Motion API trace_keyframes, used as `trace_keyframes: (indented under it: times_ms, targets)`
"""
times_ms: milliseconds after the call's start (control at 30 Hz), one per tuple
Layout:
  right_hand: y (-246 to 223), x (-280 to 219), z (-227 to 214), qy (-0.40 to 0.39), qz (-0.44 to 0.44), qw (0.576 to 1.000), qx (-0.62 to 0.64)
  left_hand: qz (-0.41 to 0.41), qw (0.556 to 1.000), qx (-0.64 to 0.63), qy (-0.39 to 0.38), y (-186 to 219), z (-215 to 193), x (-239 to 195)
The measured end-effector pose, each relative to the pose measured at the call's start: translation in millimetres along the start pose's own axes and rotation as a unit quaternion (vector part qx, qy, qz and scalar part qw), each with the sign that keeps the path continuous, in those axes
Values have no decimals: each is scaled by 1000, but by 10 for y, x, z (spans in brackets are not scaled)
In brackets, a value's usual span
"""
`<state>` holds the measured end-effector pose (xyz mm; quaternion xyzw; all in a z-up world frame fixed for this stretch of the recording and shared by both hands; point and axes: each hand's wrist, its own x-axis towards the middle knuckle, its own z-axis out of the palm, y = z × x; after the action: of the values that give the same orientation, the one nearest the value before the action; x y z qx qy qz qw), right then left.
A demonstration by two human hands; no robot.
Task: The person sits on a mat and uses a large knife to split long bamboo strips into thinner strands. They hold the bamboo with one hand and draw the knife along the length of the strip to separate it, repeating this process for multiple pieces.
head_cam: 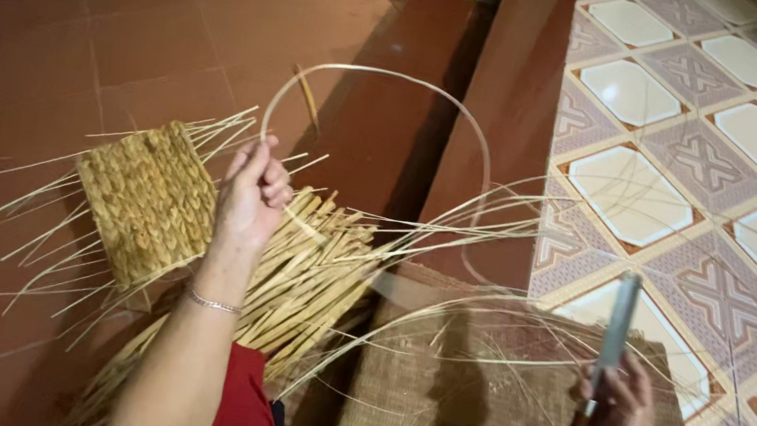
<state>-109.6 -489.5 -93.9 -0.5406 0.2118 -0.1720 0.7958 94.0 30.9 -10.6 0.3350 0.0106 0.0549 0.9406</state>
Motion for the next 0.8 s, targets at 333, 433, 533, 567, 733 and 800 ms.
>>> trace_keyframes:
  times_ms: [333,433,533,567,733,800]
  targets:
    - [-79,161,-1793,126,-91,987,-44,30,993,116,26,245,-64,135]
    - [-210,52,-2087,185,-58,977,-92,20,952,292,90,455,40,138]
    - [-274,-156,-2360,186,-66,971,-137,21,885,439,155,683,54,67]
    - [-277,-219,-2427,193,-76,968,-141,35,852,496,165,830,15,68]
    - [-329,-392,-2661,294,-50,948,-111,-5,790,565,237,1293,-368,-107]
    - [-339,-433,-2671,360,-52,925,-110,-5,788,563,249,1393,-632,-202]
